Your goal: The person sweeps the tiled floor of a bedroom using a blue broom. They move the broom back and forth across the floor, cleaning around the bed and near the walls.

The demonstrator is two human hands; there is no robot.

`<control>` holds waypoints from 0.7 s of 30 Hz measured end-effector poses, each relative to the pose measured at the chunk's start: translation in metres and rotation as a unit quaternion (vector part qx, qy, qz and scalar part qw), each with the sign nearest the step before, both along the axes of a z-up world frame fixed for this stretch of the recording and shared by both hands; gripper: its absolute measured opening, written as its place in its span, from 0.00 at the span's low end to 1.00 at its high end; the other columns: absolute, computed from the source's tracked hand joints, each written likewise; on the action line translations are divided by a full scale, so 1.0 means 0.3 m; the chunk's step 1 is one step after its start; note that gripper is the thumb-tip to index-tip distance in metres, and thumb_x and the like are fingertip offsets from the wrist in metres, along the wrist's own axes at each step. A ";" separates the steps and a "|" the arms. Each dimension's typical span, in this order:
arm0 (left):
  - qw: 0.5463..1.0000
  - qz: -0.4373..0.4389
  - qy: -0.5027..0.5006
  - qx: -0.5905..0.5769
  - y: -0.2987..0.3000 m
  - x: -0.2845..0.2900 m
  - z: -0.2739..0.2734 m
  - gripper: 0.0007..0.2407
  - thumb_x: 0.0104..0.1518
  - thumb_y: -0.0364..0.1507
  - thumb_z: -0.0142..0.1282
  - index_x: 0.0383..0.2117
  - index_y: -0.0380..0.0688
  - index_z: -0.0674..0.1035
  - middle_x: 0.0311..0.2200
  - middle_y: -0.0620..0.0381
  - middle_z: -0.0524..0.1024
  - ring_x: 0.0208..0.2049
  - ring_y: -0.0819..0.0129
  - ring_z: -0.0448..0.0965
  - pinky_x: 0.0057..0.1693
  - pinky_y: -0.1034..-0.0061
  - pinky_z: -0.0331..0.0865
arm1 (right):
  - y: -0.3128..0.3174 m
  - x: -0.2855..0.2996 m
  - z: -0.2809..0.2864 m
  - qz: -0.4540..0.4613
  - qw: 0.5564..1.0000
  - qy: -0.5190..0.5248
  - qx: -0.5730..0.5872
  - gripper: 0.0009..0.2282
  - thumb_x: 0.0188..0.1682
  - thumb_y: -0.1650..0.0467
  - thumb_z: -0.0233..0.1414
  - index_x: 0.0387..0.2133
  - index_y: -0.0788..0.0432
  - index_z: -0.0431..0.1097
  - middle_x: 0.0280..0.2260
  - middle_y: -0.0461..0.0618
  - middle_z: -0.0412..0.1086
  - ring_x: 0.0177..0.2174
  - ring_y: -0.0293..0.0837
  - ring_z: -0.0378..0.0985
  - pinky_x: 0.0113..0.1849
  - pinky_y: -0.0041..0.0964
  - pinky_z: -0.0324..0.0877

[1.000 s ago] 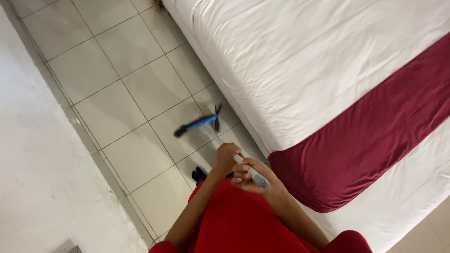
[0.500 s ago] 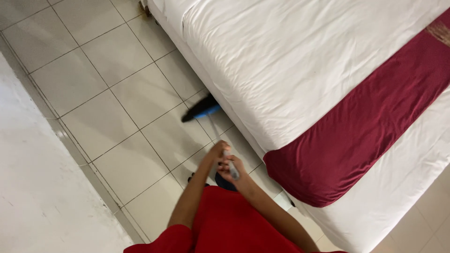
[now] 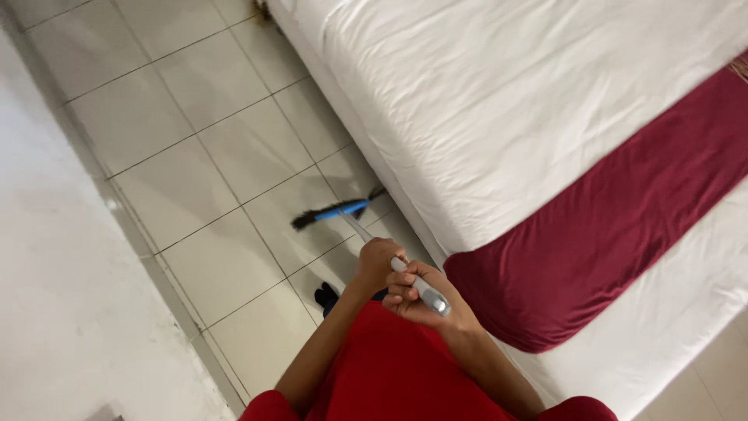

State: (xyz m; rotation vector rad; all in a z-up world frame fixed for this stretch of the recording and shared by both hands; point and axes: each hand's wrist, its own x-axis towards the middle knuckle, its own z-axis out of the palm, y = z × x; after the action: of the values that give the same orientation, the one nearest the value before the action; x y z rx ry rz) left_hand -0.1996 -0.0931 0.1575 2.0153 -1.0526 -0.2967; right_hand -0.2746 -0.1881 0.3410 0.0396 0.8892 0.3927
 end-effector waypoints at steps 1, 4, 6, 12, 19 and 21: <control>0.998 0.038 -0.047 -0.008 0.012 0.016 -0.008 0.12 0.49 0.36 0.59 0.13 0.56 0.68 0.15 0.59 0.70 0.25 0.62 0.77 0.45 0.70 0.71 | 0.010 0.020 0.022 0.033 0.999 -0.037 0.008 0.08 0.45 0.73 0.47 0.18 0.52 0.56 0.17 0.37 0.56 0.12 0.37 0.58 0.33 0.41 0.61; 0.991 0.098 -0.078 -0.042 0.140 0.092 0.170 0.10 0.49 0.27 0.57 0.13 0.51 0.70 0.15 0.59 0.70 0.23 0.59 0.75 0.42 0.68 0.71 | 0.062 0.068 -0.070 0.121 0.985 -0.122 0.011 0.07 0.47 0.72 0.47 0.20 0.51 0.59 0.17 0.36 0.59 0.12 0.36 0.60 0.33 0.40 0.62; 0.991 0.125 -0.045 -0.018 0.209 0.142 -0.028 0.09 0.50 0.29 0.60 0.15 0.53 0.72 0.18 0.59 0.72 0.28 0.59 0.75 0.45 0.67 0.69 | 0.126 0.136 -0.250 0.161 0.982 -0.098 -0.033 0.06 0.45 0.71 0.48 0.20 0.52 0.59 0.15 0.37 0.57 0.11 0.37 0.58 0.32 0.39 0.63; 0.978 0.124 -0.003 0.167 0.390 0.153 -0.645 0.06 0.40 0.24 0.64 0.22 0.52 0.79 0.29 0.60 0.76 0.41 0.60 0.76 0.50 0.65 0.67 | 0.301 0.116 -0.917 0.257 0.942 0.005 -0.218 0.06 0.42 0.70 0.56 0.24 0.55 0.65 0.12 0.43 0.58 0.10 0.42 0.60 0.25 0.40 0.64; 0.987 0.110 0.101 0.060 0.241 -0.021 -0.391 0.05 0.49 0.28 0.61 0.21 0.55 0.76 0.26 0.60 0.76 0.37 0.56 0.77 0.45 0.65 0.70 | 0.140 0.024 -0.690 0.181 0.976 0.022 -0.123 0.06 0.42 0.76 0.52 0.30 0.54 0.64 0.15 0.42 0.59 0.12 0.41 0.61 0.32 0.40 0.64; 0.983 0.120 0.112 0.084 0.152 -0.041 -0.467 0.04 0.51 0.31 0.60 0.22 0.57 0.76 0.27 0.61 0.76 0.38 0.58 0.78 0.45 0.66 0.71 | 0.091 0.039 -0.596 0.158 0.983 0.029 -0.092 0.05 0.43 0.76 0.49 0.27 0.53 0.60 0.15 0.41 0.57 0.12 0.40 0.59 0.33 0.41 0.62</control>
State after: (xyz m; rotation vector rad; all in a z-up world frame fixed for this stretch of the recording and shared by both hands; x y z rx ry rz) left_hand -0.2119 -0.0475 0.0174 2.1738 -0.6553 -0.4845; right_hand -0.2630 -0.1608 0.1623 -0.2652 0.9884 0.6062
